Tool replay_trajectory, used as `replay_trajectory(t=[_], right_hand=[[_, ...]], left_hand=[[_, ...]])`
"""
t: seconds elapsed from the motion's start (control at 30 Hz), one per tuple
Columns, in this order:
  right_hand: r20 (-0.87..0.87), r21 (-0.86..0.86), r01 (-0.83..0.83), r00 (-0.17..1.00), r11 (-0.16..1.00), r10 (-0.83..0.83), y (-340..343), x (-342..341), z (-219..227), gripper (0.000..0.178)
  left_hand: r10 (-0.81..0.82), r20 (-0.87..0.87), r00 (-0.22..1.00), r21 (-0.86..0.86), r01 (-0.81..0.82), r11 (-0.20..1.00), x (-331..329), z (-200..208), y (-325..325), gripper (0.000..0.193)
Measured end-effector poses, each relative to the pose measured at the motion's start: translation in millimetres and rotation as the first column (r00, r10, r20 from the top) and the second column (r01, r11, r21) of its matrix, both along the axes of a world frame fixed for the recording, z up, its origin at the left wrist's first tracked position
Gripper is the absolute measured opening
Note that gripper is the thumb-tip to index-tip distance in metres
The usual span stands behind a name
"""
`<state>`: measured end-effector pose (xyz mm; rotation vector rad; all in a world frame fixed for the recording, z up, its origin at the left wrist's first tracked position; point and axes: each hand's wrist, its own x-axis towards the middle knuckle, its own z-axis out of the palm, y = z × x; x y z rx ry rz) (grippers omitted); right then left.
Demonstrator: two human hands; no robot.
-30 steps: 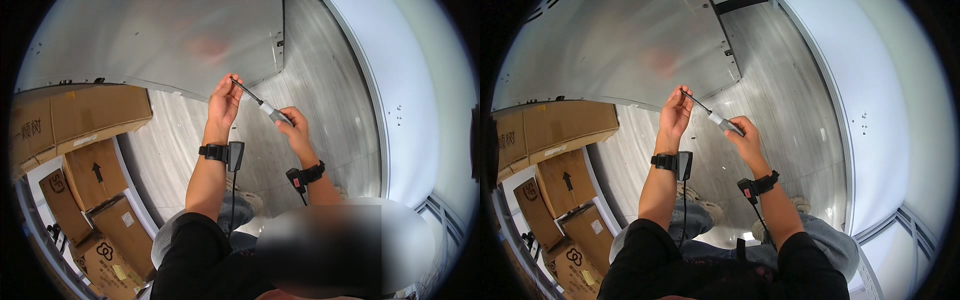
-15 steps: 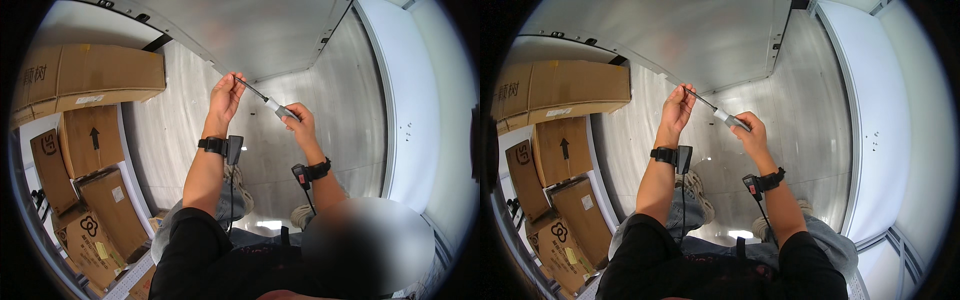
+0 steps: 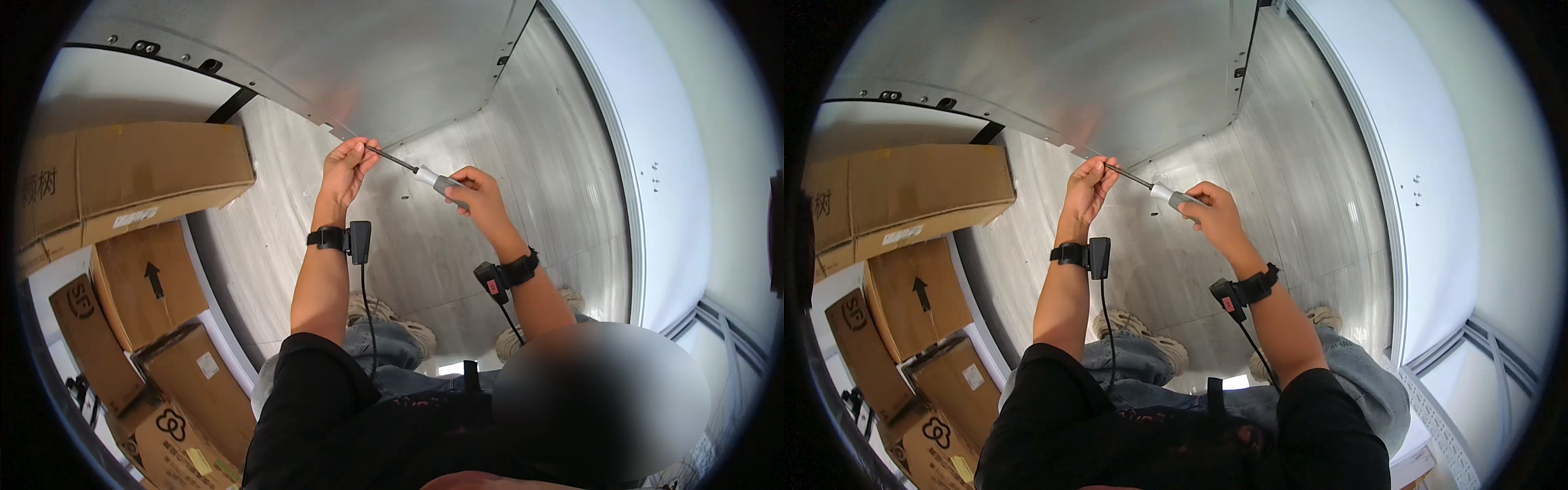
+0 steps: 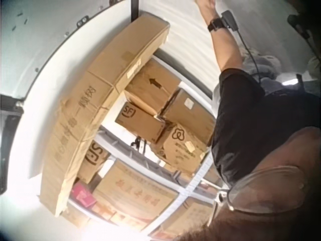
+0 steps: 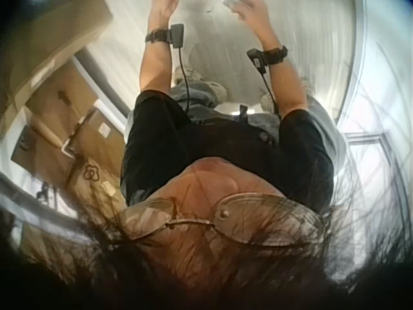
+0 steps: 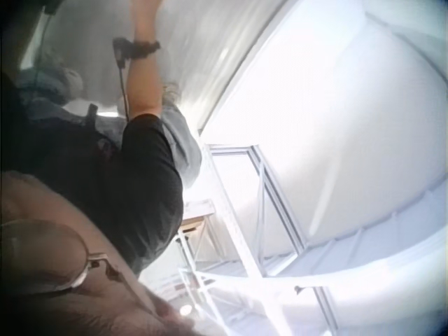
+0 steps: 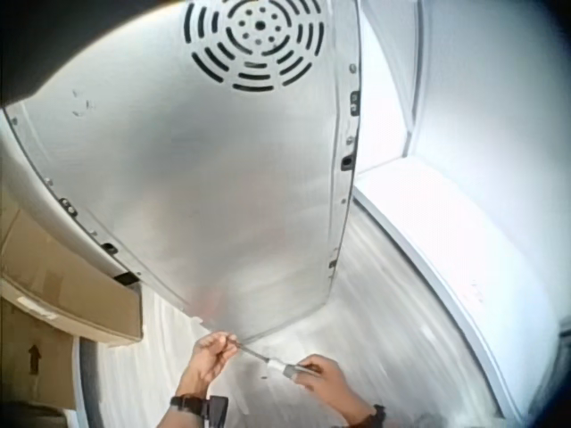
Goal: The person uses a screwdriver to tighten screws on the back panel of a computer case. They systematically move from one screw to the next, securing the panel in place.
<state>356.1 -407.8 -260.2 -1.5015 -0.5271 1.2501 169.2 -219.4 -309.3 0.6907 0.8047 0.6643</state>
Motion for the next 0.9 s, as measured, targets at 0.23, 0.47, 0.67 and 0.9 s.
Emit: replay_trajectory(t=[0.23, 0.47, 0.67, 0.9], right_hand=[[-0.186, -0.149, -0.016, 0.982, 0.989, -0.012, 1.0, 1.8, -3.1, 0.013], [-0.232, -0.253, -0.020, 0.972, 0.967, -0.041, -1.9, -6.0, -16.5, 0.014], [-0.017, -0.051, -0.049, 0.999, 0.997, 0.049, -3.9, -31.4, -38.5, 0.011], [-0.226, -0.098, -0.159, 0.965, 0.982, 0.134, -5.9, -67.6, -79.3, 0.019]], left_hand=[[-0.118, 0.053, 0.992, -0.016, 0.119, 0.993, -16.1, -33.8, 2.0, 0.014], [-0.197, -0.032, 0.980, -0.007, 0.197, 0.980, -20.5, -39.5, 2.4, 0.014], [-0.146, -0.040, 0.988, -0.025, 0.145, 0.989, -31.2, -48.3, 4.0, 0.017], [-0.142, -0.017, 0.990, 0.010, 0.143, 0.990, -20.1, -44.2, 10.4, 0.030]])
